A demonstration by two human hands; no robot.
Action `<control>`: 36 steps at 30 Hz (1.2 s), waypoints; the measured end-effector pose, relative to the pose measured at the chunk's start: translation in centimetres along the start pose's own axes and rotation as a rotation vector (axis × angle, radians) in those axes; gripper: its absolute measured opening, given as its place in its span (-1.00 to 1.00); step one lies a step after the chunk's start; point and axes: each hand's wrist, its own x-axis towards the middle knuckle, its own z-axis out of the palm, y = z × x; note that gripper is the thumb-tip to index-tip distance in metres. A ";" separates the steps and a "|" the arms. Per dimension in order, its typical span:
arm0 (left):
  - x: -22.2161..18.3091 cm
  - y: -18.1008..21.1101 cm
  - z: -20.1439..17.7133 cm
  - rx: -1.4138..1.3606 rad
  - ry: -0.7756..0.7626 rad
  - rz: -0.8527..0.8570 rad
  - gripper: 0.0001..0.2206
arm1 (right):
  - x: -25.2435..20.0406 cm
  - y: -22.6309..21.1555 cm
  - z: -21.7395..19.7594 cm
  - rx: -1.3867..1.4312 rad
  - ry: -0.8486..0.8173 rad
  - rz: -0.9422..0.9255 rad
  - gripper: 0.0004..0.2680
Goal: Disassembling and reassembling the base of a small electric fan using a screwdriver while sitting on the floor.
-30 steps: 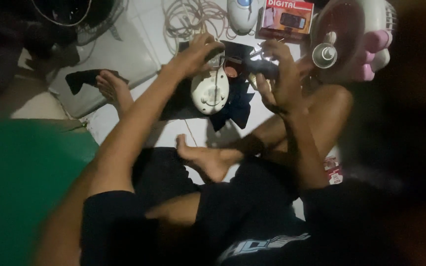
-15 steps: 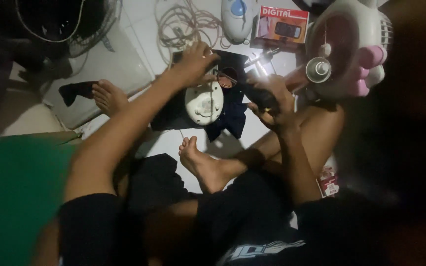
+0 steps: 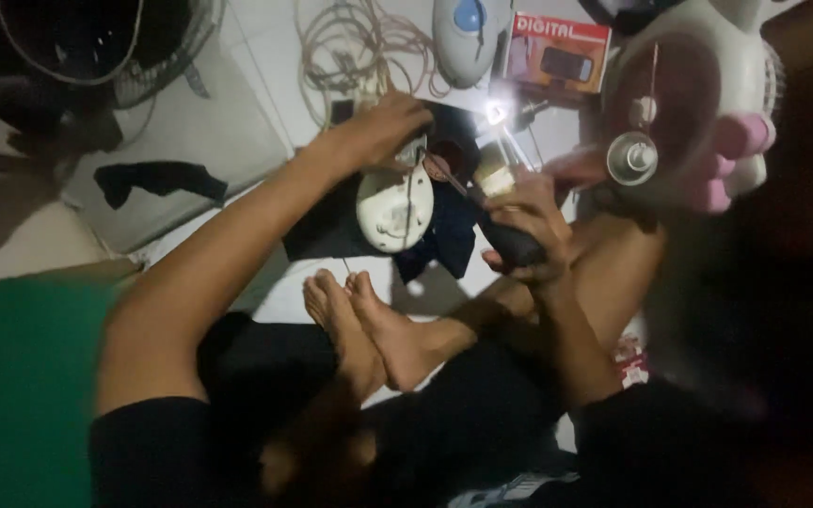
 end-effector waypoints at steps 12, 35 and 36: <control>-0.8 -0.1 1.3 -0.021 -0.075 0.095 -0.35 | 0.4 1.9 0.9 0.058 -0.014 -0.128 -0.74; -7.8 11.2 -8.7 0.349 0.326 -0.009 -0.51 | -0.7 -1.6 1.9 -0.147 0.210 0.114 -0.83; -8.8 14.4 -11.1 0.222 0.327 0.036 -0.65 | -0.6 -2.0 1.9 -0.109 0.214 0.155 -0.82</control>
